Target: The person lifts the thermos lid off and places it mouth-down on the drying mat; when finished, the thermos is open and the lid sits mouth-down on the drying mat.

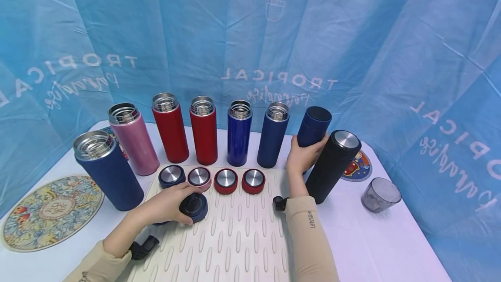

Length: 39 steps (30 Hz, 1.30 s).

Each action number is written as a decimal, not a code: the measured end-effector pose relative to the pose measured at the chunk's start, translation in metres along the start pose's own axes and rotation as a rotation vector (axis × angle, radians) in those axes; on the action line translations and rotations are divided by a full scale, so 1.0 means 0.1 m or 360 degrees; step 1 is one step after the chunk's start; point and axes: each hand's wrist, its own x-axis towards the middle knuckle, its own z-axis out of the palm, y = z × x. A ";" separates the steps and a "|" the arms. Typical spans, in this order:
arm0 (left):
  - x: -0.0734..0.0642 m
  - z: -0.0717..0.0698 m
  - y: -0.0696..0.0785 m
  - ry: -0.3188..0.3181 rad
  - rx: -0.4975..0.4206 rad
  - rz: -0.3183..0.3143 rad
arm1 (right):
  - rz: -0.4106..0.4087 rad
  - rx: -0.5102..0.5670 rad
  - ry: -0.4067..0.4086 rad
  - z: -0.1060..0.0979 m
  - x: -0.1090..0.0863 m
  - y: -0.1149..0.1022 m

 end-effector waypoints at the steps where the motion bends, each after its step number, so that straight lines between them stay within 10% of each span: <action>1: 0.00 0.00 0.00 -0.0001 -0.0003 -0.0005 | 0.0006 0.0002 -0.0001 0.00 0.00 0.00; 18: -0.01 -0.02 0.03 -0.0021 -0.0017 -0.0041 | -0.0369 0.0065 0.0015 -0.10 -0.19 -0.33; 39: 0.00 -0.02 0.03 -0.0008 0.0013 0.0003 | -0.0842 0.0137 -0.0367 -0.48 -0.52 -0.68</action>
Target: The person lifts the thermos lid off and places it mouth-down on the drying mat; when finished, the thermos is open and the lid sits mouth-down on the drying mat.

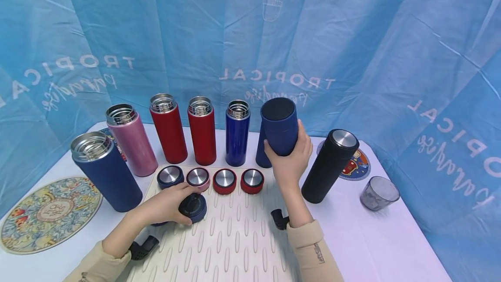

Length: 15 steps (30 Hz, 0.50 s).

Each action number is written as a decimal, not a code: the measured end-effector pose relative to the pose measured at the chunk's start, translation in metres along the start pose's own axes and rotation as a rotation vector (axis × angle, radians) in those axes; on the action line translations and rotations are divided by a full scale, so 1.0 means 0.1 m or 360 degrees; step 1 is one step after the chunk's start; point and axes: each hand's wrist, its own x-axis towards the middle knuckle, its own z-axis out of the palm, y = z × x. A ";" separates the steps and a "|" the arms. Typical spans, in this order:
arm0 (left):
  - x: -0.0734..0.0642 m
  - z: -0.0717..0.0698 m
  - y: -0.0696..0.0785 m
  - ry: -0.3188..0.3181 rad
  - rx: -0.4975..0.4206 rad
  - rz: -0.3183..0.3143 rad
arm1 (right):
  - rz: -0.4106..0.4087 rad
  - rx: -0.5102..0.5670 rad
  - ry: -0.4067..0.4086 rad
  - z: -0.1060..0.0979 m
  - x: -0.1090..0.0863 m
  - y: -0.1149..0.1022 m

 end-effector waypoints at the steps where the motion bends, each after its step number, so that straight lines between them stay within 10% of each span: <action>1: 0.00 0.00 0.00 0.0001 0.0002 0.0002 | -0.0027 -0.0002 -0.0029 -0.01 -0.01 -0.01; 15: 0.00 -0.02 0.03 -0.0017 0.0039 0.0000 | -0.0515 -0.0327 -0.0531 -0.18 -0.04 -0.09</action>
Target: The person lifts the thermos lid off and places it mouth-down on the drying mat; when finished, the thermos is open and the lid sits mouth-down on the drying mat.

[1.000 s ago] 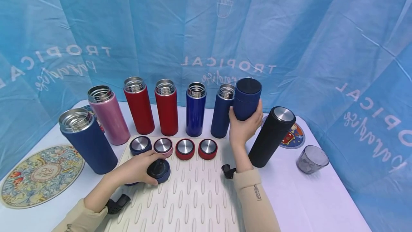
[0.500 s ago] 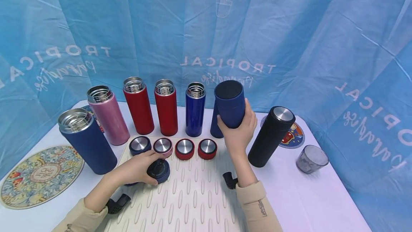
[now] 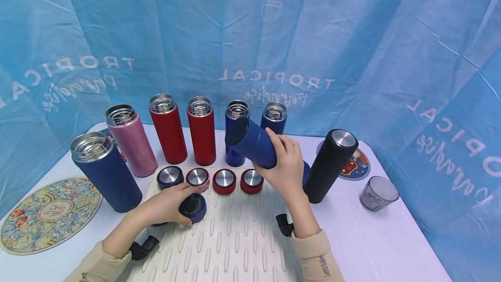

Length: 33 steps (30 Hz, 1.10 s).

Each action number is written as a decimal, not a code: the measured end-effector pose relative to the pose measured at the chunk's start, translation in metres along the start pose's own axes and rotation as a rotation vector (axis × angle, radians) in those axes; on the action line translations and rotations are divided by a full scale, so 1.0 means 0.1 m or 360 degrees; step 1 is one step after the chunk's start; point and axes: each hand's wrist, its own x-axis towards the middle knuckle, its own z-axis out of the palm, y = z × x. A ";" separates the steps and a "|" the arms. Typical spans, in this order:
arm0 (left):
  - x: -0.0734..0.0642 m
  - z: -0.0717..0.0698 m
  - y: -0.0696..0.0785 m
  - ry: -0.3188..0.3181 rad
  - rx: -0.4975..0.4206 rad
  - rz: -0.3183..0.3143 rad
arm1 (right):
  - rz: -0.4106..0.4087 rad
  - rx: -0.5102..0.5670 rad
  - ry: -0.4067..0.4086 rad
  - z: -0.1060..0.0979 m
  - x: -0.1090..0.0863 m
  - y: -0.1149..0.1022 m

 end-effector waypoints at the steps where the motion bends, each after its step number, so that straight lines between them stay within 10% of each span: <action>1: 0.00 0.00 0.00 -0.0002 0.0005 0.0001 | -0.0028 -0.0022 -0.0027 -0.01 0.00 0.00; 17: 0.03 -0.13 0.04 -0.0042 0.0076 -0.0121 | -0.0299 -0.0262 -0.0292 -0.04 -0.04 -0.01; 33: 0.13 -0.48 0.21 0.0462 -0.0311 0.0165 | -0.0424 -0.0423 -0.0538 -0.04 -0.08 -0.08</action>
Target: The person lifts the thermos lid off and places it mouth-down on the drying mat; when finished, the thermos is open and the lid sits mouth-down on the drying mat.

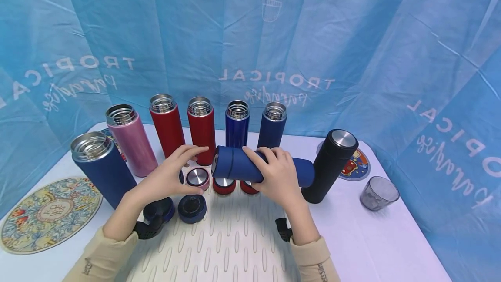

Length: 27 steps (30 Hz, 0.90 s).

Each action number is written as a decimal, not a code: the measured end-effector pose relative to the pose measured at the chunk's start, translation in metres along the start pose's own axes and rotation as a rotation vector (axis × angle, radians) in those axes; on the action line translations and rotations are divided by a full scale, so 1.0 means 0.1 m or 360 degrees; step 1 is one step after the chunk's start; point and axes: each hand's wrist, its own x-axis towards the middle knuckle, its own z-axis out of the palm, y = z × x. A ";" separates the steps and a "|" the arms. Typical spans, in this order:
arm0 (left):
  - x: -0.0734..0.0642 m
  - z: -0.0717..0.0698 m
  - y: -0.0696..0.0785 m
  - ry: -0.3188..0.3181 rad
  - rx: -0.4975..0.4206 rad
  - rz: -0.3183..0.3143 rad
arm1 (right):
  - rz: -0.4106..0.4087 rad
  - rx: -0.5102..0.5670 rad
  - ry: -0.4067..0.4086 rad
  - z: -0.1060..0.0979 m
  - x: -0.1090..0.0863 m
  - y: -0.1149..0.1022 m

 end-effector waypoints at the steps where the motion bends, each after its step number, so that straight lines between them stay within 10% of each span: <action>1: 0.01 0.00 0.01 0.0019 -0.0030 0.0024 | -0.0010 -0.0009 -0.0006 0.00 0.00 -0.01; 16: 0.11 0.14 0.05 0.0044 -0.0400 0.0262 | -0.0137 -0.0061 -0.0037 0.03 0.01 -0.10; 27: 0.10 0.19 0.00 0.0008 -0.0488 0.0227 | -0.0172 -0.0108 -0.0104 0.04 0.00 -0.15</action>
